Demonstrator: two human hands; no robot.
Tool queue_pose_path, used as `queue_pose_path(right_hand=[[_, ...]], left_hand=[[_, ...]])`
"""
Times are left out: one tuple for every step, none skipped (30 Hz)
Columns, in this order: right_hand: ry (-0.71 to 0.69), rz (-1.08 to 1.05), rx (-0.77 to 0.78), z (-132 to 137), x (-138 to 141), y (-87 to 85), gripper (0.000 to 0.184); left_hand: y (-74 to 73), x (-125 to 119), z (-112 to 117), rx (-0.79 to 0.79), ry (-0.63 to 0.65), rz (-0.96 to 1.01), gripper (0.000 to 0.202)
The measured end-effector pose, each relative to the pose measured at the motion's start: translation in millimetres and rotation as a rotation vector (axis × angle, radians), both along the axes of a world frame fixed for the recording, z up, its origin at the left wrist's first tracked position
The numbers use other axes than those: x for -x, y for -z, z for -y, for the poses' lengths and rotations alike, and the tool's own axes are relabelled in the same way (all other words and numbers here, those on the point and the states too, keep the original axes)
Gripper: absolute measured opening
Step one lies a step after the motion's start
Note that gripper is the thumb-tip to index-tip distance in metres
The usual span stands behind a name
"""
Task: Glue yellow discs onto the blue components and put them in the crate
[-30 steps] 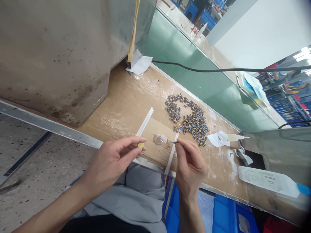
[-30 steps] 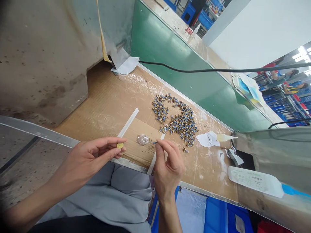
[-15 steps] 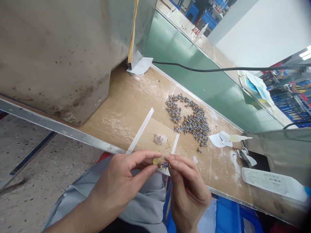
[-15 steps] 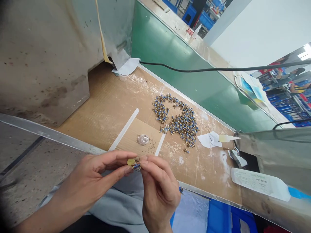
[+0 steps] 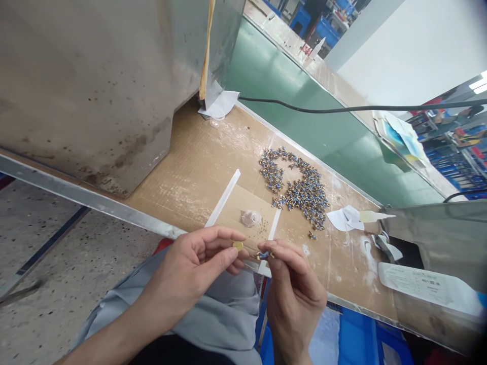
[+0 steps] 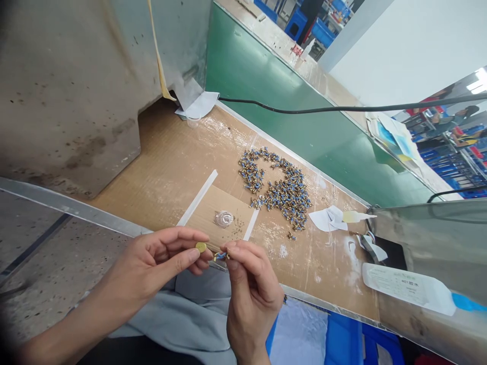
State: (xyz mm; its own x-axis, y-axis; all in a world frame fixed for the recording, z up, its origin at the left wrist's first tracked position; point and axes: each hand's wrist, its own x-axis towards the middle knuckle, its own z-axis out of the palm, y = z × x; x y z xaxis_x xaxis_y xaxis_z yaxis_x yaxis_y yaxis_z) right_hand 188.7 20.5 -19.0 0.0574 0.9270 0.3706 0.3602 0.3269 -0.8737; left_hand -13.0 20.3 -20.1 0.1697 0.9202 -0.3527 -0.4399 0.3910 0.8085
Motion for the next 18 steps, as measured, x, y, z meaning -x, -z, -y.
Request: queue_pose_path(right_hand=[[0.004, 0.006, -0.009, -1.4, 0.3, -1.7, 0.015], [0.01, 0.012, -0.02, -3.3, 0.7, -4.0, 0.015], [0.023, 0.019, -0.036, -5.8, 1.3, -6.7, 0.015], [0.046, 0.025, -0.059, -9.0, 1.9, -9.5, 0.015], [0.081, 0.036, -0.091, -13.0, 2.5, -11.9, 0.017], [0.124, 0.053, -0.137, -17.6, 3.0, -13.4, 0.018], [0.161, 0.084, -0.191, -22.7, 3.2, -14.0, 0.021], [0.176, 0.132, -0.233, -28.2, 3.0, -13.5, 0.023], [0.164, 0.191, -0.247, -33.5, 2.6, -12.1, 0.024], [0.138, 0.247, -0.235, -38.3, 1.8, -10.2, 0.023], [0.114, 0.29, -0.212, -42.2, 0.8, -8.1, 0.021], [0.105, 0.317, -0.19, -44.6, -0.4, -6.2, 0.019], [0.116, 0.328, -0.177, -45.4, -1.5, -5.0, 0.017], [0.14, 0.322, -0.178, -44.5, -2.6, -4.6, 0.016], [0.163, 0.308, -0.184, -42.0, -3.4, -4.9, 0.016], [0.169, 0.29, -0.182, -38.1, -3.8, -6.0, 0.016], [0.155, 0.264, -0.165, -33.3, -3.9, -7.7, 0.016], [0.125, 0.231, -0.139, -28.0, -3.5, -9.5, 0.017]], left_hand=[[1.0, 1.8, 0.3, 0.012, 0.003, -0.005, 0.021], [1.6, 3.5, 0.8, 0.021, 0.01, -0.01, 0.021], [2.0, 5.1, 1.5, 0.025, 0.016, -0.015, 0.021], [2.1, 6.7, 2.1, 0.026, 0.023, -0.019, 0.02], [2.1, 8.2, 2.8, 0.025, 0.028, -0.023, 0.019], [2.1, 9.5, 3.5, 0.021, 0.031, -0.028, 0.018], [2.0, 10.7, 4.1, 0.014, 0.031, -0.035, 0.017], [2.2, 11.7, 4.5, 0.006, 0.031, -0.042, 0.016], [2.5, 12.5, 4.9, -0.001, 0.029, -0.048, 0.015], [3.0, 13.0, 5.3, -0.008, 0.025, -0.051, 0.015], [3.7, 13.3, 5.5, -0.012, 0.022, -0.053, 0.016], [4.5, 13.3, 5.8, -0.01, 0.02, -0.056, 0.018], [5.3, 12.9, 6.0, -0.004, 0.018, -0.062, 0.021], [5.9, 12.4, 6.4, 0.005, 0.016, -0.069, 0.023], [6.4, 11.5, 6.8, 0.014, 0.016, -0.078, 0.025], [6.6, 10.4, 7.2, 0.022, 0.02, -0.09, 0.026], [6.5, 9.2, 7.7, 0.025, 0.025, -0.104, 0.026], [5.9, 7.9, 8.1, 0.02, 0.03, -0.122, 0.025]])
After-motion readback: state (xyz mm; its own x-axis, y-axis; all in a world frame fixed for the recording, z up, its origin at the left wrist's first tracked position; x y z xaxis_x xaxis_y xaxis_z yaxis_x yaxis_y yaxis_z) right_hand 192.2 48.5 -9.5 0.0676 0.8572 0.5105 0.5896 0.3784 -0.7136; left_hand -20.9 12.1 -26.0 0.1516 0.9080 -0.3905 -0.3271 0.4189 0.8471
